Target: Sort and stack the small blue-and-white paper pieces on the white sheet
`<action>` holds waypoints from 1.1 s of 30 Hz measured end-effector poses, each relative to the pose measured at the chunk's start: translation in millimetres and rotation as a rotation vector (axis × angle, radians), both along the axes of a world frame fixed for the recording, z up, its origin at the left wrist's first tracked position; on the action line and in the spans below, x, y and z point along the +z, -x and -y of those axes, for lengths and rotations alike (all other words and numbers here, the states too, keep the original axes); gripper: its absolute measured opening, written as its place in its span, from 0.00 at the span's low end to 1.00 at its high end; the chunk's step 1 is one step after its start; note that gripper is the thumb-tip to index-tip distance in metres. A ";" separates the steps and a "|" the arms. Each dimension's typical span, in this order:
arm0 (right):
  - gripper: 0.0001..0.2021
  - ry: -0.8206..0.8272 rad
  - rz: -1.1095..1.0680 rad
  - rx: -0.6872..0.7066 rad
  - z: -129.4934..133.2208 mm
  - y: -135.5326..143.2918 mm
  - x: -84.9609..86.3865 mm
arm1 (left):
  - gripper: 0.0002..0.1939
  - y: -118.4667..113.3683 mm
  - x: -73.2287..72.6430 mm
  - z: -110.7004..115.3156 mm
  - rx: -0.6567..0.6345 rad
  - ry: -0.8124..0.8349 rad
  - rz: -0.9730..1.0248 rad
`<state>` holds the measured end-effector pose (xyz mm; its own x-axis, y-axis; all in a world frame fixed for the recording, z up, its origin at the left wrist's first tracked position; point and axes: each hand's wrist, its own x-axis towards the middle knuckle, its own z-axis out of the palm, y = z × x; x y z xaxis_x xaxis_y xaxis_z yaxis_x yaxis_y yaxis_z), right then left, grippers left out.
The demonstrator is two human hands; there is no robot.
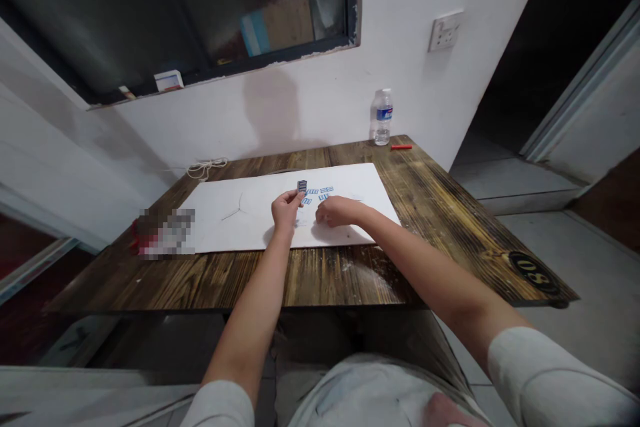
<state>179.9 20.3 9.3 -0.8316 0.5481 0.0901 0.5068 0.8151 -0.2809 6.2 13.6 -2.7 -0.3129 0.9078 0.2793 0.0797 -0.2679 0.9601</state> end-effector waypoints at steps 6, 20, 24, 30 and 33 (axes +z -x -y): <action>0.13 -0.115 0.100 -0.016 8.8 5.2 5.4 | 0.14 0.6 -0.6 -0.5 0.004 0.014 0.001; 0.13 -0.133 0.058 -0.209 11.9 12.0 -3.5 | 0.14 0.7 0.6 1.2 -0.001 0.017 0.007; 0.10 -0.164 0.058 -0.258 10.3 11.3 -8.3 | 0.14 0.1 1.2 1.5 0.004 0.020 0.006; 0.10 -0.166 -0.004 -0.307 7.1 6.0 -9.2 | 0.14 0.4 0.2 0.9 -0.006 0.013 0.009; 0.10 -0.109 -0.180 -0.301 4.3 6.0 -9.7 | 0.14 0.7 0.0 0.6 -0.006 0.014 0.009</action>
<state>173.9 16.1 -0.4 -0.6001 0.7449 0.2914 0.6790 0.6670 -0.3068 5.6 13.0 -2.7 -0.3104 0.9134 0.2634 0.0693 -0.2546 0.9645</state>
